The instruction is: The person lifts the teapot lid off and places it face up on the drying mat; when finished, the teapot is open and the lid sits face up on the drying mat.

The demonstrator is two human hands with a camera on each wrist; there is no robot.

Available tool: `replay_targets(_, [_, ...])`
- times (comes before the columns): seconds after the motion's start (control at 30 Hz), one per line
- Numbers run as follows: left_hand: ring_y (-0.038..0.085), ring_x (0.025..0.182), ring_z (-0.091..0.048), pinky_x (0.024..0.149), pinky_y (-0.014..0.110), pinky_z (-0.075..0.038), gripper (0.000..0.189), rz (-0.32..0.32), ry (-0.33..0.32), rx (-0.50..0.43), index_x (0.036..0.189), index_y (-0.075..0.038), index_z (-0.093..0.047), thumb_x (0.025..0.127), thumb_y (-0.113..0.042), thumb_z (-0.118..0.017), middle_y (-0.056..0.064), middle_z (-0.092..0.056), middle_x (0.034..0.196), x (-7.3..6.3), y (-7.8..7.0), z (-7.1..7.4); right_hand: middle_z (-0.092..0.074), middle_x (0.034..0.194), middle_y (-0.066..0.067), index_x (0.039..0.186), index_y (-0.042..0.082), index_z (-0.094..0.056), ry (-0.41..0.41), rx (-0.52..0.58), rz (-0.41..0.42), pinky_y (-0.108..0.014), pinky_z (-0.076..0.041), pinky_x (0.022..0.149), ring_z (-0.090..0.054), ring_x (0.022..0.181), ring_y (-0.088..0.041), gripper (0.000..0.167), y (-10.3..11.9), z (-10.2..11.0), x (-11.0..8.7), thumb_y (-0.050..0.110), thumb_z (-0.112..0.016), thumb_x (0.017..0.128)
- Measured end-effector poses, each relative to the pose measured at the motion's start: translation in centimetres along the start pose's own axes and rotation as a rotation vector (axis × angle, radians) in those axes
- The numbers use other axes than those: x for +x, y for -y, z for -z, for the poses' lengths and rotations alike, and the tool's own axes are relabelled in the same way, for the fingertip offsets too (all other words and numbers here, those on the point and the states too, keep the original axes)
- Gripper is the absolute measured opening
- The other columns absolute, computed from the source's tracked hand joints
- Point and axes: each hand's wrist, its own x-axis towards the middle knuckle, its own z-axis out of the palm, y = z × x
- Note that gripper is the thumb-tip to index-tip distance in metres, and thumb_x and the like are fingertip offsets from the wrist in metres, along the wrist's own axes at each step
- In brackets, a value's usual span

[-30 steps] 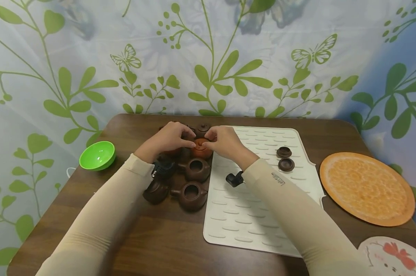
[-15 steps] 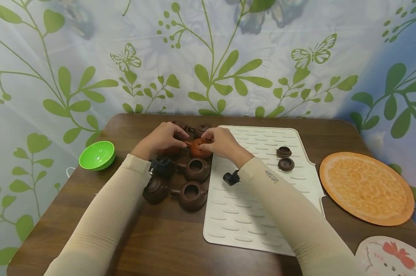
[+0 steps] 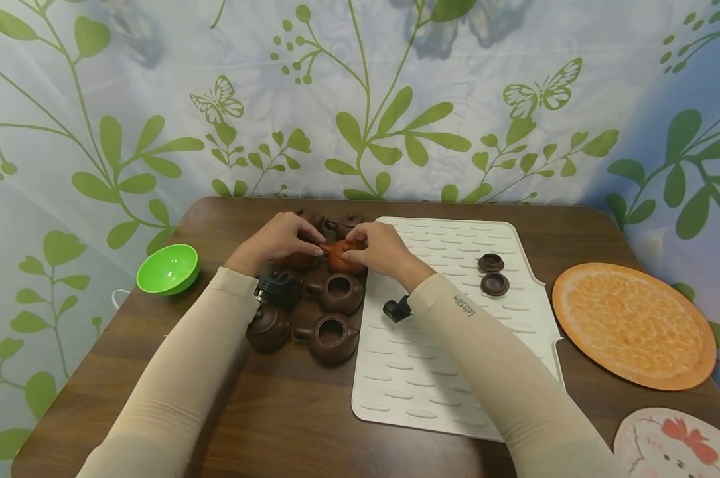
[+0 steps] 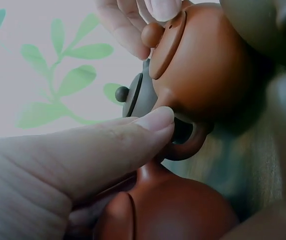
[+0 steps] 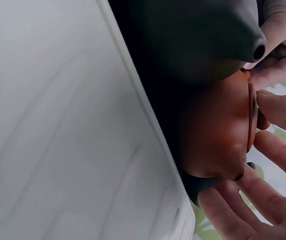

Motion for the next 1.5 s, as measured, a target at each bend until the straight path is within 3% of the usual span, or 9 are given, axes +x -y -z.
replay_targets(0.53, [0.021,0.108,-0.066,0.099,0.042,-0.051,0.017,-0.015,0.000,0.017,0.108,-0.015,-0.085,0.095,-0.026,-0.084,-0.006,-0.077,0.102,0.19,0.26,-0.28,-0.070,0.121,-0.009,0.131,0.012,-0.077,0.006,0.012,-0.002,-0.045,-0.054,0.094,-0.065,0.112,-0.030,0.038,-0.68,-0.82,0.09,0.031,-0.080,0.098])
replay_targets(0.8, [0.021,0.108,-0.066,0.097,0.042,-0.051,0.015,-0.002,-0.005,0.005,0.108,-0.016,-0.085,0.095,-0.025,-0.083,-0.006,-0.076,0.103,0.06,0.23,-0.42,-0.071,0.120,-0.006,0.129,0.016,-0.079,-0.006,-0.002,-0.012,-0.044,-0.054,0.093,-0.065,0.112,-0.029,0.033,-0.84,-0.97,0.12,0.031,-0.078,0.100])
replay_targets(1.5, [0.021,0.106,-0.066,0.096,0.042,-0.052,0.016,0.004,-0.006,0.004,0.108,-0.016,-0.085,0.096,-0.026,-0.082,-0.006,-0.076,0.103,0.04,0.27,-0.47,-0.076,0.113,-0.004,0.119,0.014,-0.083,-0.068,-0.018,0.026,-0.041,-0.055,0.083,-0.066,0.101,-0.023,0.027,-0.32,-0.93,-0.06,0.026,-0.082,0.096])
